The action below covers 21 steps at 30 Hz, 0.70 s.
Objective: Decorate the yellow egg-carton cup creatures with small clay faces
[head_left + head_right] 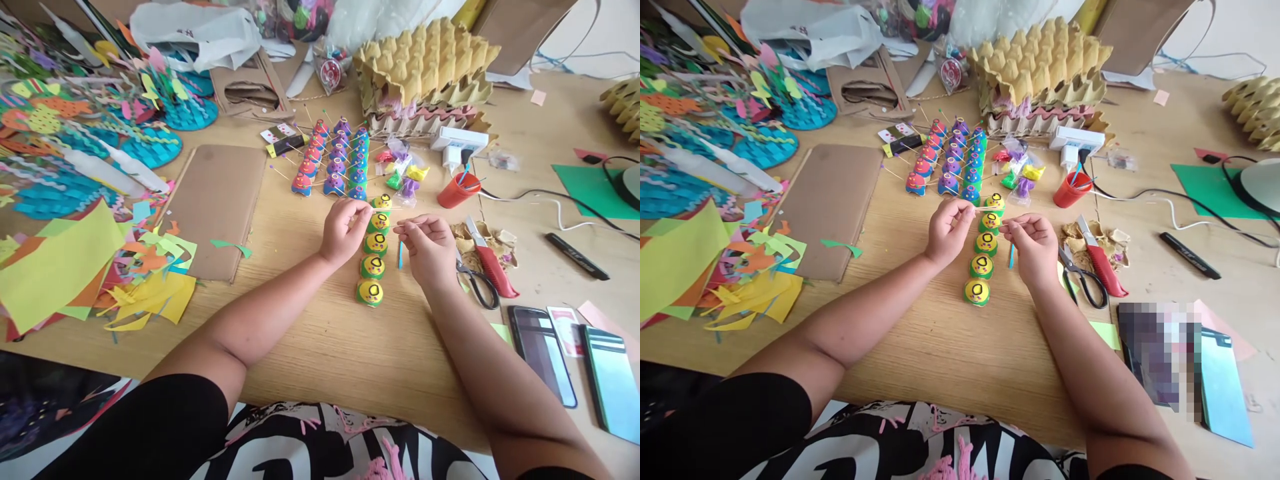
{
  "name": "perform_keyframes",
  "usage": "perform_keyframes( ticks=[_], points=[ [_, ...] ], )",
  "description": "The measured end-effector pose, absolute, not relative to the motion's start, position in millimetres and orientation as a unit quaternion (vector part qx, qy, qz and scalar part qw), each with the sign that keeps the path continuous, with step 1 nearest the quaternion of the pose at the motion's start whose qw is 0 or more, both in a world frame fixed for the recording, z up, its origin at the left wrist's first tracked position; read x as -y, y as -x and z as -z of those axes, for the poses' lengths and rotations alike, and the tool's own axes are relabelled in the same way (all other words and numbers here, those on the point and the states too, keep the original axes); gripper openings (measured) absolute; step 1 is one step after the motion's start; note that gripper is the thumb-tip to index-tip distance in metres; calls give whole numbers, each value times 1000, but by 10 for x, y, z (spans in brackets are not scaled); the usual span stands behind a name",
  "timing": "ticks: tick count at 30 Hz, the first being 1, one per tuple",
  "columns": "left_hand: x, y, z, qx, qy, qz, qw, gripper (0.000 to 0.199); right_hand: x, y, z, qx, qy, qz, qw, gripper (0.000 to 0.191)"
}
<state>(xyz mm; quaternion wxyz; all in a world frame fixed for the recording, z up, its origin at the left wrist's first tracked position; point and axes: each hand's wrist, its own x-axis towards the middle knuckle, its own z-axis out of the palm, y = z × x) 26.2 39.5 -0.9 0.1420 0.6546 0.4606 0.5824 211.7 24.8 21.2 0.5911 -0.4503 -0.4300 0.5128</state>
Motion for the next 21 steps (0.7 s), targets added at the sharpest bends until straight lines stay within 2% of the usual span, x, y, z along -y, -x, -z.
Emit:
perform_keyframes(
  ticks=[6, 10, 15, 21],
  points=[
    [-370, -290, -18, -420, -690, -575, 134, 38, -190, -2097, -167, 474, 434, -502, 579, 42],
    [-355, -308, -21, -403, -715, -561, 109, 34, -166, -2064, -185, 459, 424, -532, 571, 58],
    [-345, -308, -21, -402, -732, -542, 97, 37, -153, -2037, -192, 447, 425, -544, 569, 41],
    [-337, -287, -37, -392, -716, -561, 141, 38, -156, -2032, -218, 415, 419, -547, 594, 39]
  ],
)
